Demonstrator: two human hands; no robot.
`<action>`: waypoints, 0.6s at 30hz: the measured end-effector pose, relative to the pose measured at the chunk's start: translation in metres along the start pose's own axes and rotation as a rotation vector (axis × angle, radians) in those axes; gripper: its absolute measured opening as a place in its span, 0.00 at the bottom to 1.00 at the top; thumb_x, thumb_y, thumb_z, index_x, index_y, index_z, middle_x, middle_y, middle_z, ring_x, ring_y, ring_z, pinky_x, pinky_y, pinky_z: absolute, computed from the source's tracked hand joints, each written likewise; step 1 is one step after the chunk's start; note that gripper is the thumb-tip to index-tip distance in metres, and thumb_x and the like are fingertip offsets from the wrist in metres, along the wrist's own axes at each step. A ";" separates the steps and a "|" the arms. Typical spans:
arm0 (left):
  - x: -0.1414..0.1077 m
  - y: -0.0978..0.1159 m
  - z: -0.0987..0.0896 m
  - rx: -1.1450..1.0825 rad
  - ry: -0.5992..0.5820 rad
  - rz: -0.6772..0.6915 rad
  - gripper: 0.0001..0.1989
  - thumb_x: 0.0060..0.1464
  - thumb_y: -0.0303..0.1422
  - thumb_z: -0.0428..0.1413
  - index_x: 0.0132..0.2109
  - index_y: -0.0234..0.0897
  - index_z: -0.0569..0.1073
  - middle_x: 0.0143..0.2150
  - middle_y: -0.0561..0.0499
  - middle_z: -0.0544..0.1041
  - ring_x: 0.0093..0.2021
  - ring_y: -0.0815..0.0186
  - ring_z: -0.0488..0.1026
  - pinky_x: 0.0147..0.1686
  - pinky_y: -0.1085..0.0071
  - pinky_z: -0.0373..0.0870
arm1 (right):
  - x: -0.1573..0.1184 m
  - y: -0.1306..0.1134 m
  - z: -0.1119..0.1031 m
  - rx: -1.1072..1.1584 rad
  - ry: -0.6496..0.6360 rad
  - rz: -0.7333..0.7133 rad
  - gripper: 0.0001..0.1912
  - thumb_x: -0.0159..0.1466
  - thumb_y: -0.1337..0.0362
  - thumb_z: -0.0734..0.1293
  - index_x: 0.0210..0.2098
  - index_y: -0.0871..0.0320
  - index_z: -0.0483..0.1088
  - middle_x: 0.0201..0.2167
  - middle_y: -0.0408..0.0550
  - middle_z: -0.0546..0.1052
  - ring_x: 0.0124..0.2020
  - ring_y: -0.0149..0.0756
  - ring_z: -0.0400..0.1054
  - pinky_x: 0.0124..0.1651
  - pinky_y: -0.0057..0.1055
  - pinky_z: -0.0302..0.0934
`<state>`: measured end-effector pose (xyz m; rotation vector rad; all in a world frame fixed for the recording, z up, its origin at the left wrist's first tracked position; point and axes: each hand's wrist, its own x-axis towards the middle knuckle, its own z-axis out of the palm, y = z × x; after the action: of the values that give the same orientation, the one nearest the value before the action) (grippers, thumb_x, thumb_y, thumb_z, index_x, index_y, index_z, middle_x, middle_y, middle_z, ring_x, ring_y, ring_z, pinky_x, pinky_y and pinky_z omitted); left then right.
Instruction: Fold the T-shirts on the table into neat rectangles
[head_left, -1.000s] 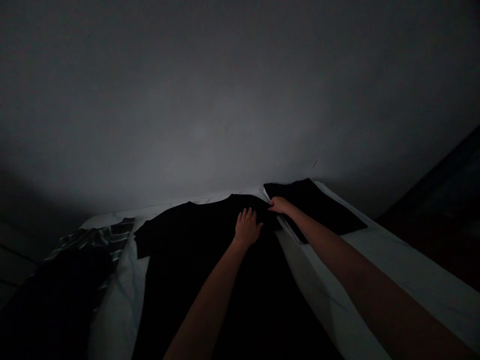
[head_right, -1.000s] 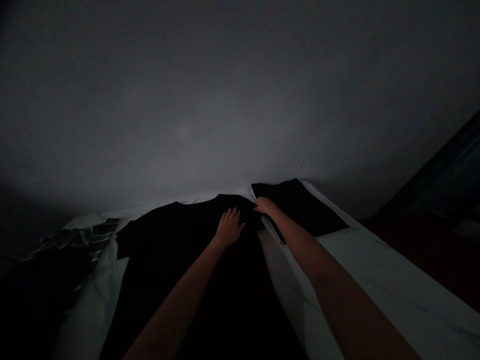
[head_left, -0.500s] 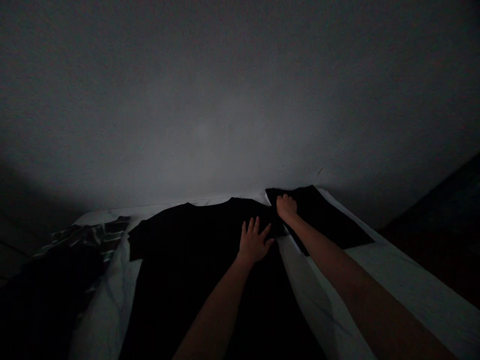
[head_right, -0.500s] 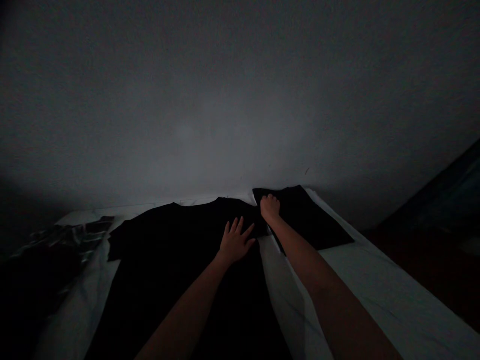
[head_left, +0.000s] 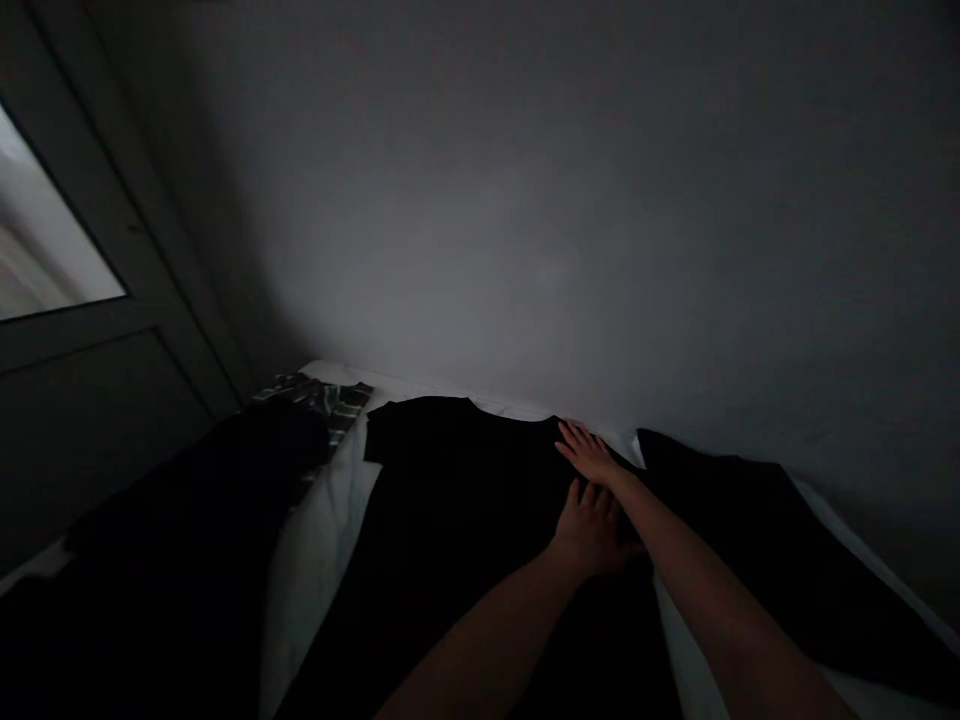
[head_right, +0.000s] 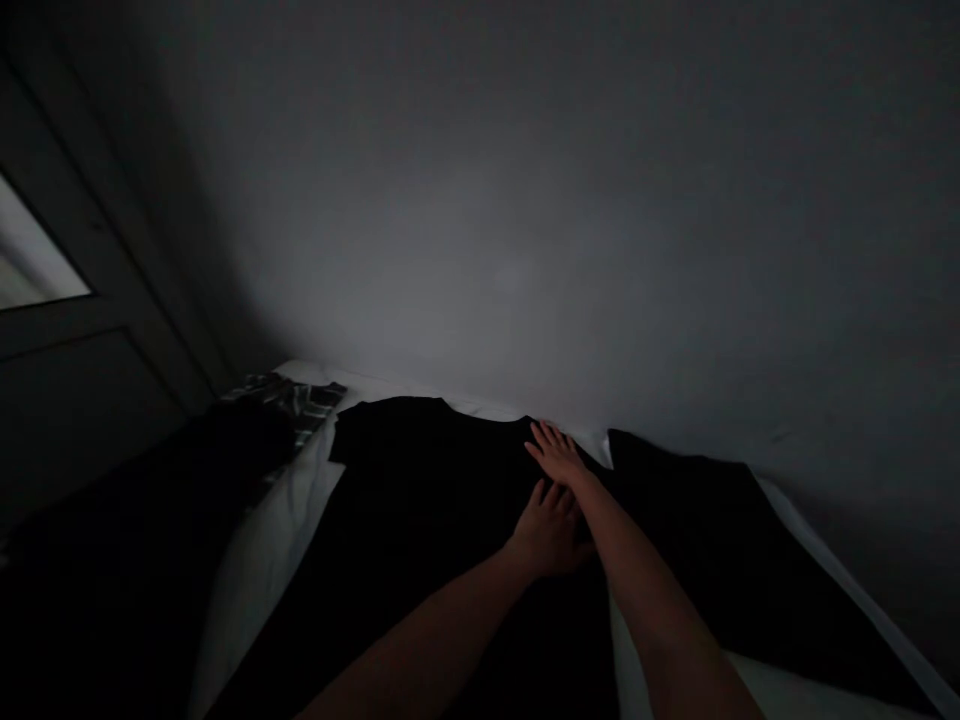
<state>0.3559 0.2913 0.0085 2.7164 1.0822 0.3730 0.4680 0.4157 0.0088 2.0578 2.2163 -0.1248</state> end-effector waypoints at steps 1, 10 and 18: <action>0.001 0.000 0.000 -0.020 0.004 -0.001 0.40 0.64 0.55 0.34 0.71 0.30 0.50 0.73 0.40 0.50 0.73 0.51 0.42 0.69 0.49 0.43 | 0.002 -0.001 -0.004 -0.041 -0.018 0.005 0.33 0.72 0.53 0.50 0.72 0.56 0.42 0.73 0.51 0.43 0.72 0.44 0.38 0.70 0.48 0.39; -0.079 -0.085 -0.057 0.096 0.084 -0.104 0.32 0.64 0.47 0.48 0.68 0.32 0.59 0.70 0.40 0.59 0.70 0.52 0.53 0.68 0.53 0.47 | 0.027 -0.138 -0.073 -0.038 0.182 -0.355 0.20 0.68 0.66 0.60 0.58 0.59 0.69 0.58 0.59 0.72 0.58 0.46 0.67 0.60 0.41 0.58; -0.253 -0.155 -0.105 0.314 0.108 -0.653 0.29 0.64 0.43 0.48 0.66 0.32 0.62 0.71 0.37 0.56 0.71 0.50 0.51 0.67 0.52 0.52 | 0.047 -0.323 -0.058 0.145 0.135 -0.603 0.28 0.65 0.72 0.61 0.65 0.63 0.59 0.65 0.58 0.65 0.64 0.38 0.60 0.63 0.32 0.55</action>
<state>0.0466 0.2359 0.0262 2.3953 2.1080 0.2530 0.1410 0.4456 0.0539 1.4164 2.9194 -0.2053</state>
